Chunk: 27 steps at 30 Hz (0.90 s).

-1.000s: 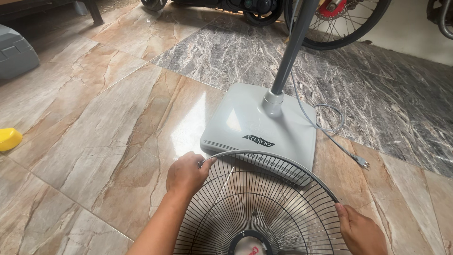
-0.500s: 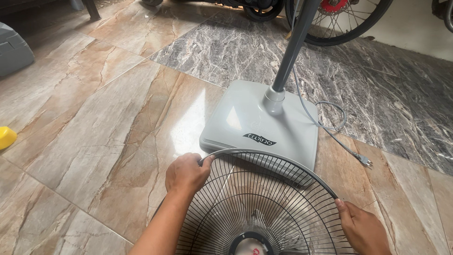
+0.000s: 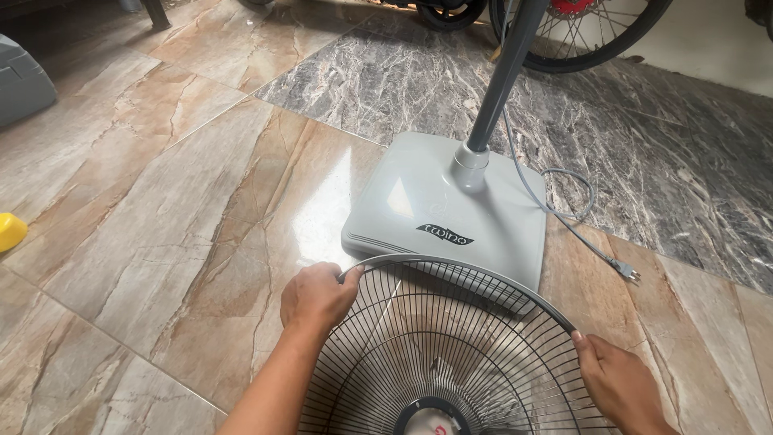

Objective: The person reassembles an electric fan by attaching the front grille to the fan head. They use a screwdriver to tighten the screws securing the grille in place.

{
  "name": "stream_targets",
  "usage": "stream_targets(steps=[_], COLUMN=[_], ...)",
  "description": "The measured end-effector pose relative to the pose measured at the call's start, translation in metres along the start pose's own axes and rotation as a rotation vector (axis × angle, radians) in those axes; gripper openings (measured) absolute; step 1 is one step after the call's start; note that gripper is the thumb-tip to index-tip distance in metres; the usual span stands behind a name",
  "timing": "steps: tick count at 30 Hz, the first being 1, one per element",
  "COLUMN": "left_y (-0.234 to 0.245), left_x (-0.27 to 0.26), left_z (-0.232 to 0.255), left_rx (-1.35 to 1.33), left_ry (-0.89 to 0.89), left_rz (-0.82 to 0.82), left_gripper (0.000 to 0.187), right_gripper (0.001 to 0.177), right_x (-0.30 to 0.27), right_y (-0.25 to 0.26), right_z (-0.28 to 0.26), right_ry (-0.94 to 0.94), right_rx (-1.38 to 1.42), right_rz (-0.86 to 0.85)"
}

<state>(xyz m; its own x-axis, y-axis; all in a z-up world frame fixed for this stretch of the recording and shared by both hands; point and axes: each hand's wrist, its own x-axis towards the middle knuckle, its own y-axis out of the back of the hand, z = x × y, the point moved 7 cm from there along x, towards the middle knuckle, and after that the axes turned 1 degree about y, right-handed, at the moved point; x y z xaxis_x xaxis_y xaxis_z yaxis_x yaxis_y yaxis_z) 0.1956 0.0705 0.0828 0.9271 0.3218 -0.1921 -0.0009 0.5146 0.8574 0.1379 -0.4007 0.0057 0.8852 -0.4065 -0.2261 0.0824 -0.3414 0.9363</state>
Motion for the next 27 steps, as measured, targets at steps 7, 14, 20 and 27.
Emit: stream_targets(steps=[7,14,20,27], left_y=[0.003,-0.003,-0.006,-0.008], left_x=[0.008,0.009,0.009,0.006], left_z=[0.013,0.000,-0.010,-0.016], left_rx=[0.067,0.037,-0.002,-0.011], left_ry=[-0.161,-0.089,-0.007,-0.003], left_rz=[0.123,0.033,-0.052,-0.039], left_gripper=[0.053,0.056,0.056,0.056], right_gripper=[0.063,0.063,0.068,0.080], right_x=[0.002,0.004,0.005,0.026], right_y=[-0.008,-0.004,-0.002,-0.004], right_z=[0.008,0.000,-0.006,-0.013], right_ry=[0.003,0.012,-0.024,-0.032], right_rx=[0.016,-0.058,0.041,0.080], right_rz=[0.096,0.053,-0.024,-0.099])
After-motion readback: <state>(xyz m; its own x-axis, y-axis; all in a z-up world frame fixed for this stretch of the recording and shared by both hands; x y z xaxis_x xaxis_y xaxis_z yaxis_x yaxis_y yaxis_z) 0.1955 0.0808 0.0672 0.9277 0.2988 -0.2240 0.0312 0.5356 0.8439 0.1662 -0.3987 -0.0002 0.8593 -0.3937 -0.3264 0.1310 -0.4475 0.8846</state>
